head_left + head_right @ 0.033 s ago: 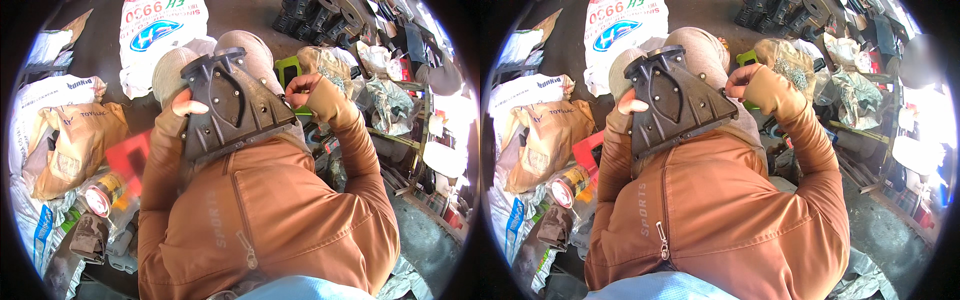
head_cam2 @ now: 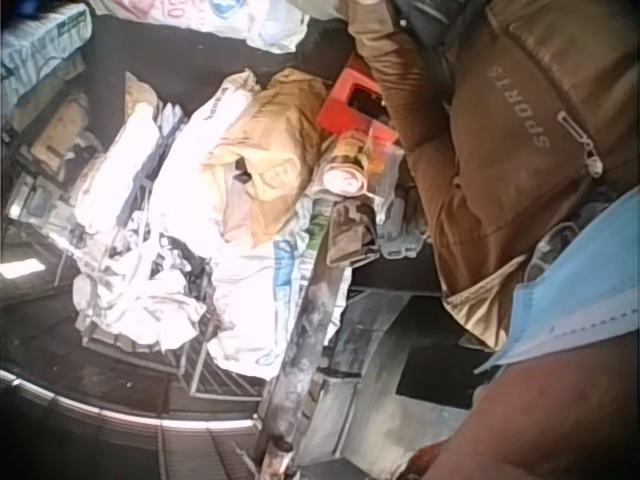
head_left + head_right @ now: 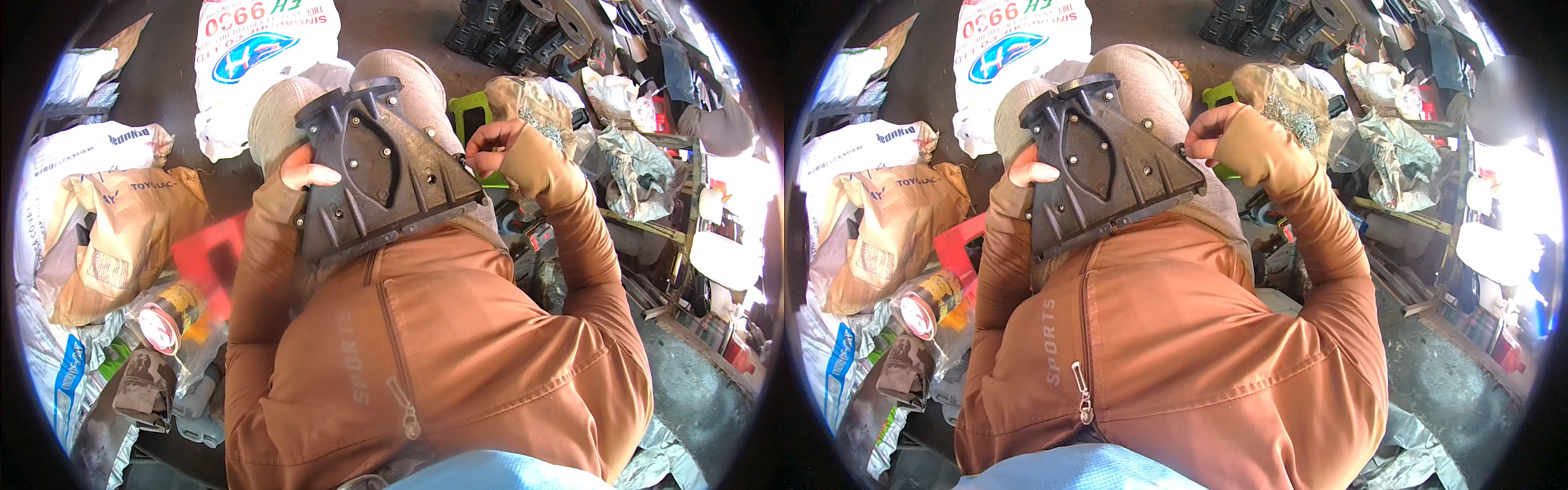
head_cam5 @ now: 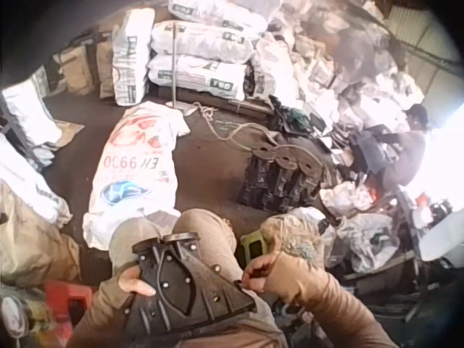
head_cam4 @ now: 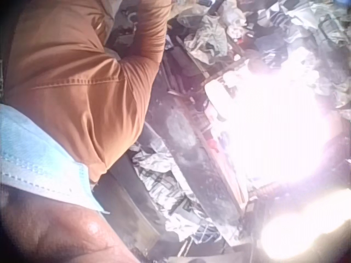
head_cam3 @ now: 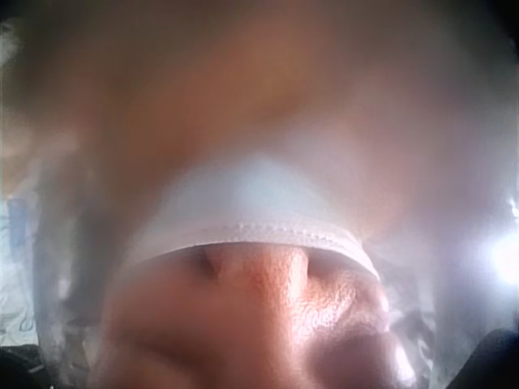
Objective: The person sits on the floor and uses a cordless drill to fasten screws into a black metal part. They repeatedly insert screws by hand and tighten them with the drill, rotating the part to access different holes.
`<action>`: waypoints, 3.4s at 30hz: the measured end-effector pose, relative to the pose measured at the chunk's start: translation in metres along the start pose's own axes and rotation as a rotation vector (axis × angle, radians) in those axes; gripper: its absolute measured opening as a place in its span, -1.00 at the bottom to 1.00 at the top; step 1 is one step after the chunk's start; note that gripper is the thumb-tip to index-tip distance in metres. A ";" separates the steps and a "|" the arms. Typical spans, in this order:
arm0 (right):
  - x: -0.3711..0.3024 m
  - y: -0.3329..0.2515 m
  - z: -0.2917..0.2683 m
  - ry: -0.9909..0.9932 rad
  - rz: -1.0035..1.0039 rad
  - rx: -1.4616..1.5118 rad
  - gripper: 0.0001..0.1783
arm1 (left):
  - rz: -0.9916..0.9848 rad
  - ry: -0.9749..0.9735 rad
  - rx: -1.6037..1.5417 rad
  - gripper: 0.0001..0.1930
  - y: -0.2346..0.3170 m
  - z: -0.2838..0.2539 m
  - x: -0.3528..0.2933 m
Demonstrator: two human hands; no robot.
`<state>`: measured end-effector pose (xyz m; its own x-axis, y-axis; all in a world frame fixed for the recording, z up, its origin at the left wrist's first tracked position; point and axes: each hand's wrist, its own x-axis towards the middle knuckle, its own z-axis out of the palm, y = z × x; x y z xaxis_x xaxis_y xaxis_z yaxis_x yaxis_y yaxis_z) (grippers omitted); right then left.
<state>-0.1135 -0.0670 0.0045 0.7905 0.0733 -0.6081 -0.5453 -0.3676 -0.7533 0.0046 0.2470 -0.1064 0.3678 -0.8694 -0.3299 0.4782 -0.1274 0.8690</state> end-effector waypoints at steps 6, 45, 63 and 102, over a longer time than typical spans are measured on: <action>0.003 0.001 0.001 0.032 -0.046 -0.043 -0.91 | 0.002 -0.005 -0.021 -0.28 0.001 0.002 0.000; -0.019 0.053 0.013 0.562 -0.731 -0.617 -0.58 | 0.014 0.063 -0.108 -0.29 0.004 0.006 0.002; -0.023 0.077 0.024 0.598 -0.786 -0.691 -0.43 | -0.028 0.132 -0.098 -0.23 0.021 0.024 0.002; 0.019 0.077 -0.003 0.356 -1.056 -0.500 -0.79 | -0.044 0.106 -0.173 -0.21 0.020 0.031 0.003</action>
<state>-0.1399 -0.0965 -0.0646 0.8549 0.3223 0.4066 0.5165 -0.6028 -0.6082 -0.0093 0.2272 -0.0790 0.4207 -0.8088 -0.4108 0.6222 -0.0722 0.7795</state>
